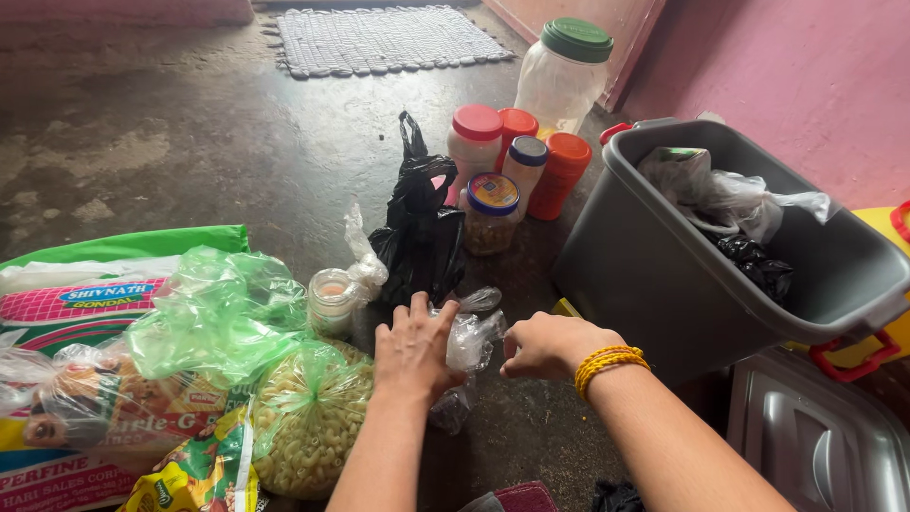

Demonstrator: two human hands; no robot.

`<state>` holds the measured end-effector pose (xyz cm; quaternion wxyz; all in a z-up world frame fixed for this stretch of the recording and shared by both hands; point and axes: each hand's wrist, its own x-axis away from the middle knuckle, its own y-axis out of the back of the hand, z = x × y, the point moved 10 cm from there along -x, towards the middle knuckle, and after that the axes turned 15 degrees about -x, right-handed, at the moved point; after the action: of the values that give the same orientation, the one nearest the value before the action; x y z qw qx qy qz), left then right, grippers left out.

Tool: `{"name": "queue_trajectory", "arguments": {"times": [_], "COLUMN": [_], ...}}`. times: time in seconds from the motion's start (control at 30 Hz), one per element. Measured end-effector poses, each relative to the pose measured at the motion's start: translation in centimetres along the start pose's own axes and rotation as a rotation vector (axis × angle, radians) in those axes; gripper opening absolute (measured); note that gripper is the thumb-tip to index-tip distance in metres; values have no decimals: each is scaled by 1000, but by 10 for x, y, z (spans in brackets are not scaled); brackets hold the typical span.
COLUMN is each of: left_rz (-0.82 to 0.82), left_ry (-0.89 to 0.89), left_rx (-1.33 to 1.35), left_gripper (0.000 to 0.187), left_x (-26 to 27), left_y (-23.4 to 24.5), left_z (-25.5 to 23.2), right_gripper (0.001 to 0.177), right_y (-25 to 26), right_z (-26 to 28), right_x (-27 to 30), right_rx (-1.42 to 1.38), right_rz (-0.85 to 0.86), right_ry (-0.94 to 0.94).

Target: The person sorts groceries from a green reusable bag onto the floor, then transfers various items into a grey bin. They handle packaged food, plastic bags, and small containers, placing them into the bin one by one.

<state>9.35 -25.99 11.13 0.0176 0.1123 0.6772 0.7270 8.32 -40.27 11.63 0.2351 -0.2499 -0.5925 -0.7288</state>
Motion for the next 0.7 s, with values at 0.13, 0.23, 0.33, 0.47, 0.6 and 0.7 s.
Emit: {"name": "queue_trajectory", "arguments": {"times": [0.13,0.23,0.33,0.47,0.6,0.7], "left_rz": [27,-57,-200,-169,62,-45], "left_ry": [31,68,84,253,412,321], "left_rx": [78,129,215,167,143,1], "left_gripper": [94,63,38,28,33,34], "left_x": [12,10,3,7,13,13], "left_y": [10,8,6,5,16,54], "left_z": [4,8,15,46,71,58], "right_gripper": [41,39,38,37,35,38], "right_y": [-4,2,11,26,59,91], "right_z": [18,38,57,70,60,48], "right_x": [-5,-6,1,23,51,71], "right_rx": [3,16,-5,-48,-95,-232], "right_rz": [5,-27,-53,-74,-185,-303], "right_ry": [47,118,216,277,337,404]}}
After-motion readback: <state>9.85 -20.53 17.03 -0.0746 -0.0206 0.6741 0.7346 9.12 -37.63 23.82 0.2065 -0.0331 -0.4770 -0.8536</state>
